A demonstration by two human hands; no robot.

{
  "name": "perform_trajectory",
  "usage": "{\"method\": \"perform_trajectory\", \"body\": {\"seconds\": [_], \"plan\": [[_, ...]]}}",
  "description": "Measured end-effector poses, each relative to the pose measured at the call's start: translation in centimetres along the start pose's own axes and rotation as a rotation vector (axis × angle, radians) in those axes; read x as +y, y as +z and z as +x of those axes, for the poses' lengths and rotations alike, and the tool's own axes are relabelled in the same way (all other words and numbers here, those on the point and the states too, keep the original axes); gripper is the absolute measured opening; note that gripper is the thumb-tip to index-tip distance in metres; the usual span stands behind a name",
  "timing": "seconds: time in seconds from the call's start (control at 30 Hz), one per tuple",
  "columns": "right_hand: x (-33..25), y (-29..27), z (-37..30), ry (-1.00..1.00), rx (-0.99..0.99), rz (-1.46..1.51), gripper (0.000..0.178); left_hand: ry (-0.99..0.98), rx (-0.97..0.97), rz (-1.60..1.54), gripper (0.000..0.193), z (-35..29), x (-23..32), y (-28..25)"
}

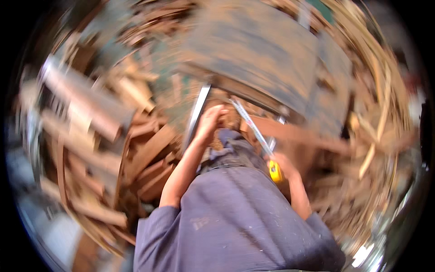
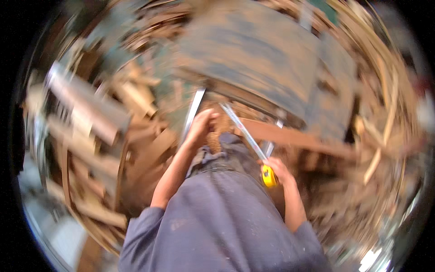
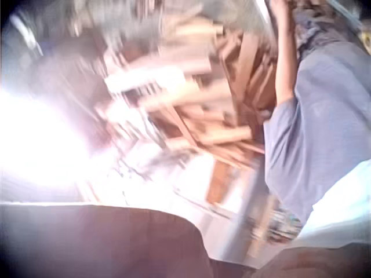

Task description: The person measures several wooden planks with a tape measure in a workshop. They pick up planks from a pile, measure their length, and place them back down or on a table saw surface.

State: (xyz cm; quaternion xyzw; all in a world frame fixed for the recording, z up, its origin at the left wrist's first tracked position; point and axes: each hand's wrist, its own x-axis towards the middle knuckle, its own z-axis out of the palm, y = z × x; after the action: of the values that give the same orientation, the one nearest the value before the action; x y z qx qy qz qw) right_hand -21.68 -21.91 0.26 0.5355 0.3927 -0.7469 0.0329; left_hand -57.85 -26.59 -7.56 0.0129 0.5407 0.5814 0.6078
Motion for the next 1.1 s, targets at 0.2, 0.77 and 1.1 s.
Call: {"method": "perform_trajectory", "body": {"seconds": [0.2,0.77,1.1], "plan": [[6.8,-2.5,-3.0,-0.150,0.215,0.425,0.042,0.036,-0.324,0.609,0.030,3.0,-3.1,6.5],[15.7,-3.6,-3.0,-0.476,0.582,1.274,0.038,0.697,-0.737,1.924,0.080,5.2,-9.1,19.4],[16.6,-5.0,-2.8,-0.495,0.585,1.251,0.030,0.669,-0.875,1.995,0.070,6.2,7.2,29.1]]}}
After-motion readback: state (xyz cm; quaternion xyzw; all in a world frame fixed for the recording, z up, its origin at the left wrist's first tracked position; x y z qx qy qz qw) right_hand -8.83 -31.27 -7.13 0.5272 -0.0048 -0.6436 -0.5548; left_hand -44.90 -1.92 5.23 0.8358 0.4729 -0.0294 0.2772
